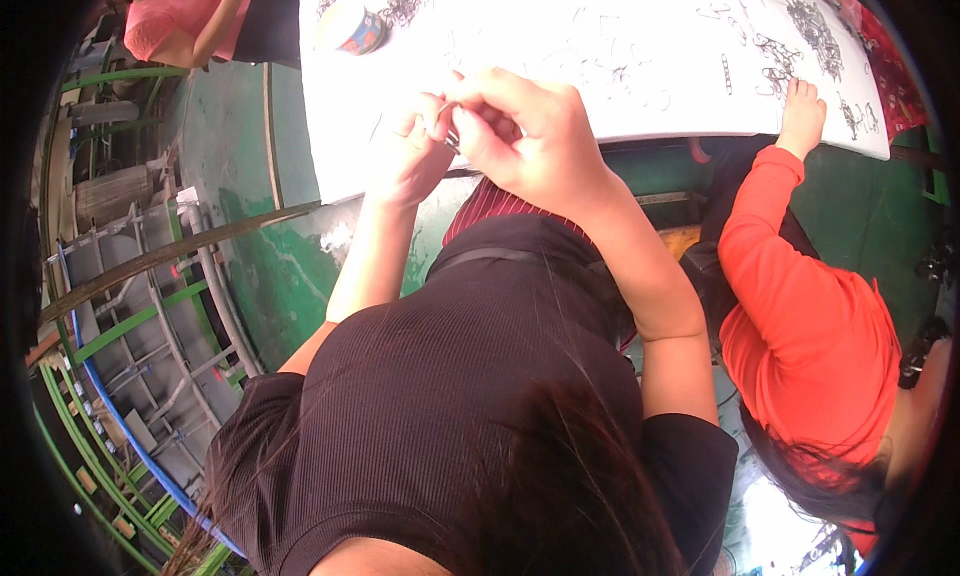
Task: The person sits at a table and repeatedly picks up small metal pieces, linking them together by hand. They occasionally stand to place the assembled chains into a metal bin before returning to the table to continue the repetitive assembly process.
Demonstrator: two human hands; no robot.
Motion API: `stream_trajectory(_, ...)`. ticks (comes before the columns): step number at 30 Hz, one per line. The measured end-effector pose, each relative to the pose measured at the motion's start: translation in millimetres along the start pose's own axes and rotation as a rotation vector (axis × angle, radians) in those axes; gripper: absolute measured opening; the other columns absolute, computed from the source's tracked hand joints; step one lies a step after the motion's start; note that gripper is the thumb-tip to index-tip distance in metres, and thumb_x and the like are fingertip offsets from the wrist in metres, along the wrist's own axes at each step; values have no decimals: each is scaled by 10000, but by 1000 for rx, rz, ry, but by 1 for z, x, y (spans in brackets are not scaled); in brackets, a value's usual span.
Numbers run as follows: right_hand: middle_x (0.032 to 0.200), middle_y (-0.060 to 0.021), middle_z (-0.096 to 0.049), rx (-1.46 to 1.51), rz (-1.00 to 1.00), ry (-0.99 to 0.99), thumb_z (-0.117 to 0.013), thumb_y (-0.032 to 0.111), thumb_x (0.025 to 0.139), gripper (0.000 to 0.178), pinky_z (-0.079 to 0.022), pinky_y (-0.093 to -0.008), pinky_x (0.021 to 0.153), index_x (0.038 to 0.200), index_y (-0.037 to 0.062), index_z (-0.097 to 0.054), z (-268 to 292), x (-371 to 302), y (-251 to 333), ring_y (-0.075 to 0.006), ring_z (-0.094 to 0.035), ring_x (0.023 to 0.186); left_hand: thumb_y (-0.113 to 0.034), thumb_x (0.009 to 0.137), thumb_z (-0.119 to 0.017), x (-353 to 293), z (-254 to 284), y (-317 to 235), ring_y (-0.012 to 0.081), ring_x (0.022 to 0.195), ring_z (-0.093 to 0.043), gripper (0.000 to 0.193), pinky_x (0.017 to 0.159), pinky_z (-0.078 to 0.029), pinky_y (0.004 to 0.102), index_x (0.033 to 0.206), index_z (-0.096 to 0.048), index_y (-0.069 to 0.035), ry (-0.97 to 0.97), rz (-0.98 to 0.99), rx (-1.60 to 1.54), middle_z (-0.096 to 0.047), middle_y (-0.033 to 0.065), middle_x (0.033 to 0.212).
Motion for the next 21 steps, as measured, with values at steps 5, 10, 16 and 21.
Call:
stream_trajectory(5,602,-33,-525,21,1,26,-545,-14,757,42,-402,-175,464,798,-7,-542,-2,1,1,-40,-486,507,-234,875,-475,-2,2,-3,169,924,-394,188,821,-316,306,804,-527,-68,20,-54,60,-430,35,909)
stream_trajectory(10,633,-38,-521,-12,-10,87,-519,-36,745,55,-396,-206,501,792,-11,-511,-5,-5,-4,-79,-490,547,-234,877,-472,-4,3,-2,174,925,-397,190,828,-313,311,808,-529,-66,9,-80,75,-441,43,907)
stream_trajectory(16,647,-42,-535,59,-30,66,-521,-40,744,63,-411,-202,507,801,-14,-514,-3,-5,-3,-78,-512,557,-240,876,-470,-5,2,1,174,894,-395,198,806,-317,308,809,-524,-62,-2,-50,30,-440,47,901)
stream_trajectory(21,663,-53,-554,83,11,79,-518,-37,755,45,-437,-204,528,793,-12,-514,-5,-6,1,-85,-540,576,-214,878,-461,-6,4,2,167,857,-409,180,769,-337,298,816,-525,-57,-12,-39,30,-433,54,887)
Point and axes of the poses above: each hand's wrist, its own x-axis towards the middle knuckle, its own z-axis out of the back of the hand, y = z × x, the point moved 5 cm from there along x, towards the middle knuckle
